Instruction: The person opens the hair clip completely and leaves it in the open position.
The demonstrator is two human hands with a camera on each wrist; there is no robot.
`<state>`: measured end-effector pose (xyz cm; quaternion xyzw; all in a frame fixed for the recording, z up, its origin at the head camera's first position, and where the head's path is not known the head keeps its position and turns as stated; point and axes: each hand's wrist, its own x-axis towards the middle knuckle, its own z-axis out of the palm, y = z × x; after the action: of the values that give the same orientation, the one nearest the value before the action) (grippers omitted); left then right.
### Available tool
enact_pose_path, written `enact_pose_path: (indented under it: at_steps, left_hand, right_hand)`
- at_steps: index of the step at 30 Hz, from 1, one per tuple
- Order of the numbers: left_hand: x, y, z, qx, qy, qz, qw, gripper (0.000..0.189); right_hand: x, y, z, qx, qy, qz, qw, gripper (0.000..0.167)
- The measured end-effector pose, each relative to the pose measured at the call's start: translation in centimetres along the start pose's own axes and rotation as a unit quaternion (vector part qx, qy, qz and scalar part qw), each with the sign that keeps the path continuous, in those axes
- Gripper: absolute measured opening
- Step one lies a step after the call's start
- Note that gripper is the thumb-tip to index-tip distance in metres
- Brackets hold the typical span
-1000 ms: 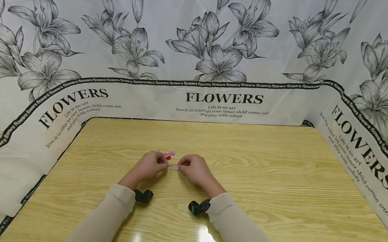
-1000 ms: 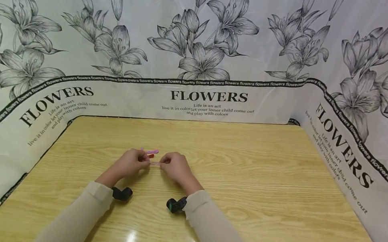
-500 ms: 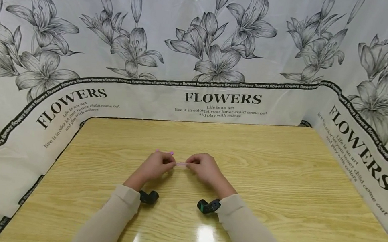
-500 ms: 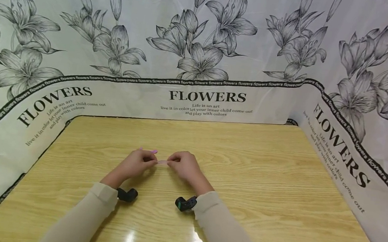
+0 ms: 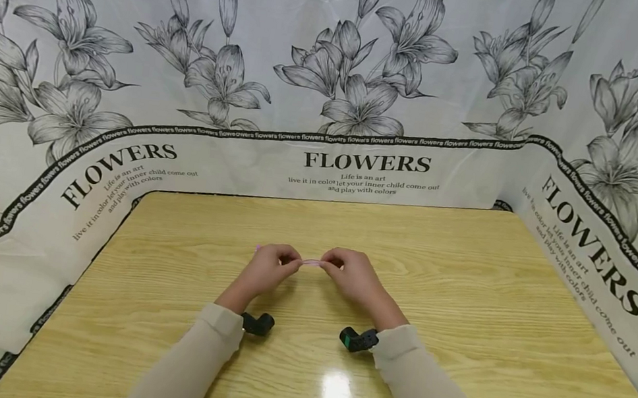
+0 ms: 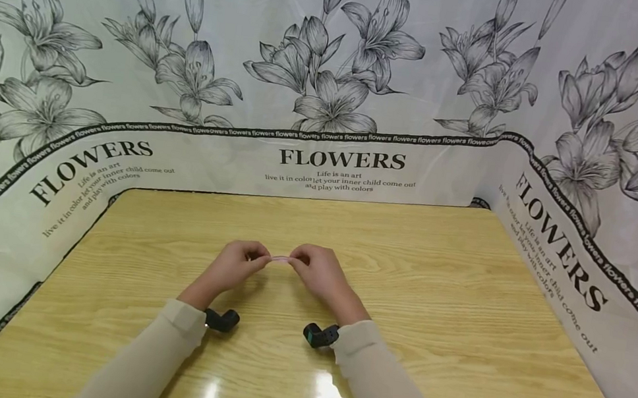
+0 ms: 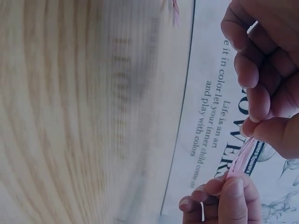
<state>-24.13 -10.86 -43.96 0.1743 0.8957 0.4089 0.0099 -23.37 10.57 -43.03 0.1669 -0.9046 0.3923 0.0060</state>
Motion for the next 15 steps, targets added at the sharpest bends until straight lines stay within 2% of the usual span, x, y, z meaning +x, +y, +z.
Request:
enact_pose_path:
  at_steps: [7, 11, 15]
  left_hand:
    - [0.2, 1.0, 0.6, -0.023, 0.01, 0.018, 0.9995, 0.021]
    - [0.3, 1.6, 0.8, -0.048, 0.016, 0.018, 0.9985, 0.02]
    - [0.2, 2.0, 1.0, -0.068, 0.018, 0.004, 0.9975, 0.021]
  right_hand:
    - [-0.3, 0.5, -1.2, 0.005, -0.004, -0.016, 0.9999, 0.011]
    - [-0.4, 1.1, -1.5, 0.049, -0.005, -0.009, 0.9988, 0.01]
    - [-0.5, 1.6, -1.5, 0.115, -0.012, 0.006, 0.9933, 0.017]
